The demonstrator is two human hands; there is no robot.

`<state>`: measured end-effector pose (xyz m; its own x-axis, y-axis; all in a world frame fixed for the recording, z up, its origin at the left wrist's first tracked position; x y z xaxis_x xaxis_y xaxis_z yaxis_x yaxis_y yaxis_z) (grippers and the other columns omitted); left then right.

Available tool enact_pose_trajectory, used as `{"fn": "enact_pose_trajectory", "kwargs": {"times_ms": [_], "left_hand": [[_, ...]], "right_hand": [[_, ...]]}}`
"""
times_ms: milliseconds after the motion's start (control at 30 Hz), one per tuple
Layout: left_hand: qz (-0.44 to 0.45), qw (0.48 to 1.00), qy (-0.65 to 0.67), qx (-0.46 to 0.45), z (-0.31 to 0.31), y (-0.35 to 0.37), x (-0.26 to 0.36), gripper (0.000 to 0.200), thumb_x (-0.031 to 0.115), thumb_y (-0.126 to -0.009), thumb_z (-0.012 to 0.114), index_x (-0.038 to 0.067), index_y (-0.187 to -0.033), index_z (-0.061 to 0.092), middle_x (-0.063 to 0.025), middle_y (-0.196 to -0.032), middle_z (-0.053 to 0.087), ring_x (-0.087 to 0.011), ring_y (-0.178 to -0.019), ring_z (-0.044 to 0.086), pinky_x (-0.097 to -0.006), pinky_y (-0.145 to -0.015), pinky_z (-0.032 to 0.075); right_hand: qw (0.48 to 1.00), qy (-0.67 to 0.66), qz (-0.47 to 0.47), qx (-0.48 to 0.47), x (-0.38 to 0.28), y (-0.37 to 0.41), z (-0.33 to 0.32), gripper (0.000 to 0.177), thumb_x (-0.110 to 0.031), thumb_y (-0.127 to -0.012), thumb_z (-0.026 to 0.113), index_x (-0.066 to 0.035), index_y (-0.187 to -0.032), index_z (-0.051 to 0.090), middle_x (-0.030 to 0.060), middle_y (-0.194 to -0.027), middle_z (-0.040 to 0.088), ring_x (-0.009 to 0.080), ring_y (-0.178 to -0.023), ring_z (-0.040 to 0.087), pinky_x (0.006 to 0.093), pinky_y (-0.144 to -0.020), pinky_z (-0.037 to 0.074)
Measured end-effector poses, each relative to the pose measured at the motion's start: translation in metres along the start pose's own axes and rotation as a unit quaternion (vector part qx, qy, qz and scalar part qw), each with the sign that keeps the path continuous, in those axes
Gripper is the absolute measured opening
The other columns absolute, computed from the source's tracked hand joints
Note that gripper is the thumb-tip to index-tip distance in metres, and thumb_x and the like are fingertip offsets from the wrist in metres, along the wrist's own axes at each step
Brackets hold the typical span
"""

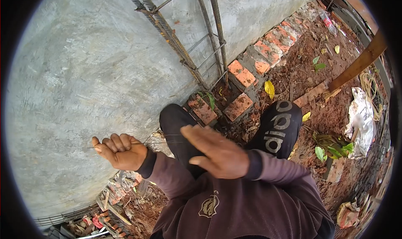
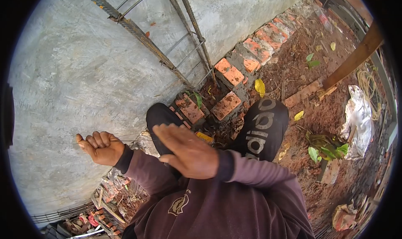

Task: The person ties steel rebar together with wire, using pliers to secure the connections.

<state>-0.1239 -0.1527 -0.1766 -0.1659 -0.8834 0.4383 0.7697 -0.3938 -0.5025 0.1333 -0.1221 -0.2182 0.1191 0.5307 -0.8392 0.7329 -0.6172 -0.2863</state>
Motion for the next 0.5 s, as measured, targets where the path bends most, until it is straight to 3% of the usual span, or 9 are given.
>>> {"fn": "enact_pose_trajectory", "kwargs": {"times_ms": [33, 100, 200, 333, 400, 433, 500], "left_hand": [[-0.001, 1.0, -0.001, -0.002, 0.007, 0.004, -0.003, 0.027, 0.022, -0.101, 0.049, 0.004, -0.122, 0.049, 0.0052, -0.06, 0.03, -0.0036, -0.047, 0.02, -0.0205, -0.036, 0.02], [0.019, 1.0, -0.006, 0.021, 0.006, 0.0, 0.001, 0.028, 0.022, -0.101, 0.051, 0.004, -0.122, 0.049, 0.0058, -0.06, 0.028, -0.0034, -0.048, 0.02, -0.0203, -0.036, 0.02], [0.012, 0.999, 0.028, -0.024, -0.014, -0.016, 0.022, 0.025, 0.02, -0.101, 0.049, 0.004, -0.12, 0.049, 0.0055, -0.061, 0.024, -0.004, -0.048, 0.019, -0.0207, -0.037, 0.019], [-0.067, 0.993, 0.093, 0.008, -0.046, -0.025, 0.02, 0.021, 0.017, -0.102, 0.048, 0.004, -0.117, 0.052, 0.0046, -0.061, 0.027, -0.0051, -0.048, 0.019, -0.0221, -0.038, 0.018], [-0.11, 0.984, 0.142, -0.018, -0.044, -0.026, 0.005, 0.021, 0.016, -0.102, 0.046, 0.003, -0.117, 0.053, 0.004, -0.062, 0.028, -0.0059, -0.049, 0.02, -0.0226, -0.039, 0.019], [-0.127, 0.979, 0.156, -0.022, -0.044, -0.026, 0.0, 0.021, 0.016, -0.102, 0.045, 0.003, -0.117, 0.053, 0.0039, -0.062, 0.028, -0.0061, -0.049, 0.02, -0.0225, -0.04, 0.02], [-0.134, 0.976, 0.17, -0.035, -0.04, -0.027, -0.003, 0.022, 0.015, -0.103, 0.044, 0.003, -0.119, 0.052, 0.0037, -0.063, 0.028, -0.0065, -0.05, 0.021, -0.0224, -0.04, 0.02]], "right_hand": [[0.998, -0.056, 0.0, 0.026, 0.003, -0.008, 0.02, 0.057, -0.021, -0.096, 0.055, 0.002, -0.143, 0.035, 0.0237, -0.139, 0.046, 0.0371, -0.128, 0.046, 0.041, -0.107, 0.037], [0.986, -0.155, 0.058, 0.021, 0.029, -0.011, 0.047, 0.041, -0.016, -0.096, 0.051, 0.001, -0.133, 0.045, 0.0241, -0.116, 0.061, 0.038, -0.107, 0.06, 0.0439, -0.09, 0.048], [0.979, -0.201, -0.012, -0.037, 0.036, 0.008, 0.053, 0.027, -0.012, -0.096, 0.049, 0.0, -0.12, 0.055, 0.0201, -0.101, 0.066, 0.0376, -0.095, 0.064, 0.042, -0.079, 0.051], [0.987, -0.129, 0.024, -0.096, 0.04, 0.027, 0.017, 0.022, -0.009, -0.095, 0.047, -0.002, -0.112, 0.058, 0.0169, -0.103, 0.066, 0.0374, -0.094, 0.063, 0.0424, -0.08, 0.051], [0.99, -0.077, 0.051, -0.104, 0.039, 0.036, -0.006, 0.02, -0.008, -0.095, 0.046, -0.002, -0.109, 0.059, 0.0163, -0.104, 0.066, 0.0377, -0.094, 0.063, 0.0427, -0.08, 0.051], [0.989, -0.062, 0.056, -0.125, 0.051, 0.045, -0.007, 0.022, -0.009, -0.096, 0.047, -0.003, -0.113, 0.06, 0.0145, -0.106, 0.067, 0.0328, -0.094, 0.065, 0.0413, -0.079, 0.051], [0.948, -0.186, 0.157, -0.203, 0.067, 0.062, -0.01, 0.026, -0.012, -0.097, 0.048, -0.003, -0.117, 0.061, 0.0124, -0.111, 0.067, 0.0272, -0.096, 0.066, 0.0396, -0.079, 0.051]]}}
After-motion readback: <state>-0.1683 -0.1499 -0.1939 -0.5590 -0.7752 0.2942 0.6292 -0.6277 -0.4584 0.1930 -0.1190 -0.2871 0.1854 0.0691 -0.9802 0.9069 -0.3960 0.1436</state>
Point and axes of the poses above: each hand's wrist, its own y-axis away from the middle knuckle, its own z-axis out of the palm, x = y × z, the point moved 6 cm from there along -y, towards the middle knuckle
